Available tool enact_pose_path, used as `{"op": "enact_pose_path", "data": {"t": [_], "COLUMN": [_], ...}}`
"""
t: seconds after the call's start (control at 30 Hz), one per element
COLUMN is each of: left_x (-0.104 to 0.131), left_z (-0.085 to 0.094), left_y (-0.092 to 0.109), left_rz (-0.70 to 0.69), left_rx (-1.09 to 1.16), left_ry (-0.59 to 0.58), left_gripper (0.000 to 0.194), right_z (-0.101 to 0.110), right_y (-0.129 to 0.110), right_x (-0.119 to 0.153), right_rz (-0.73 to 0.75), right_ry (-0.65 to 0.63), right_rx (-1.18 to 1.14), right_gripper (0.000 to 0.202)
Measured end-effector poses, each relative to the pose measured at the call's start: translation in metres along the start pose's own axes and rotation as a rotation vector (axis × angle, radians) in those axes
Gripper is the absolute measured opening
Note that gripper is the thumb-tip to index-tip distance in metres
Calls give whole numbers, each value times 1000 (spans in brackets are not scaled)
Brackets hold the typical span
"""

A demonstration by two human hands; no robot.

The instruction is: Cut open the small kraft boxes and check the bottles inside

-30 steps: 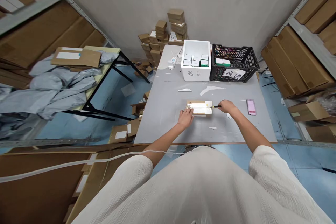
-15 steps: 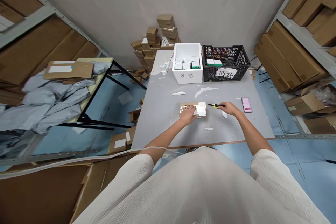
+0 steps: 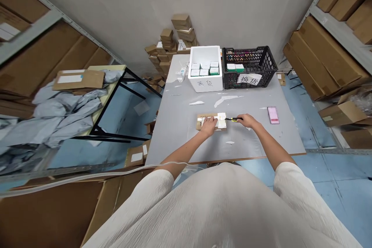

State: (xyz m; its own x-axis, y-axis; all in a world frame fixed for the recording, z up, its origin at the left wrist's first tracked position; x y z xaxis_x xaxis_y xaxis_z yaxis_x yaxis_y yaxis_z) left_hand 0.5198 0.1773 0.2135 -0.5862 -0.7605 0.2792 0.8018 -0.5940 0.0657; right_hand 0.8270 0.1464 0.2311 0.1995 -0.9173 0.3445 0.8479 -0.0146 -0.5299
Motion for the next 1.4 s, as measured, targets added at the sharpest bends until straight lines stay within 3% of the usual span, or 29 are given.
{"op": "enact_pose_path", "data": {"t": [0.27, 0.63, 0.73, 0.87, 0.97, 1.17, 1.3, 1.4], "left_x": [2, -1, 1, 3, -1, -15, -20, -21], "left_z": [-7, -9, -8, -4, 2, 12, 9, 6], "left_y": [0, -4, -3, -3, -4, -10, -14, -17], "left_rz": [-16, -17, -21, -4, 56, 102, 107, 93], "left_rx": [-13, -18, 15, 102, 153, 131, 116, 109], "left_ry": [36, 37, 38, 56, 86, 101, 112, 109], "left_gripper": [50, 47, 45, 66, 60, 56, 57, 51], "right_z": [-4, -12, -19, -25, -29, -34, -35, -37], "right_y": [-11, -3, 7, 16, 12, -8, -19, -25], "right_x": [-25, 15, 24, 30, 34, 38, 36, 31], "right_rz": [45, -48, -98, -177, -161, -40, 87, 89], "right_ry": [-28, -254, -178, -17, 38, 109, 148, 170], "right_rx": [120, -333, -426, -553, -577, -295, -7, 113], "right_gripper": [39, 41, 40, 35, 33, 34, 32, 36]}}
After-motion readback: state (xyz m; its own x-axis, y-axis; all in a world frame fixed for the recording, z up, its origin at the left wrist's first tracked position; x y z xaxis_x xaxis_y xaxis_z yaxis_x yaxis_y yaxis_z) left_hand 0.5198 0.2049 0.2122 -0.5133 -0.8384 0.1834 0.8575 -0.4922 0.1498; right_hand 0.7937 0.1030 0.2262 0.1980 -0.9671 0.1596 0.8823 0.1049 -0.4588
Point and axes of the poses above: each hand's wrist, its own x-axis away from the middle knuckle, its own z-axis out of the back of the hand, y = z × x, the point moved 1 cm from there along -x, towards the middle knuckle, and after that the axes turned 2 degrees about -x, right-handed, at the moved point
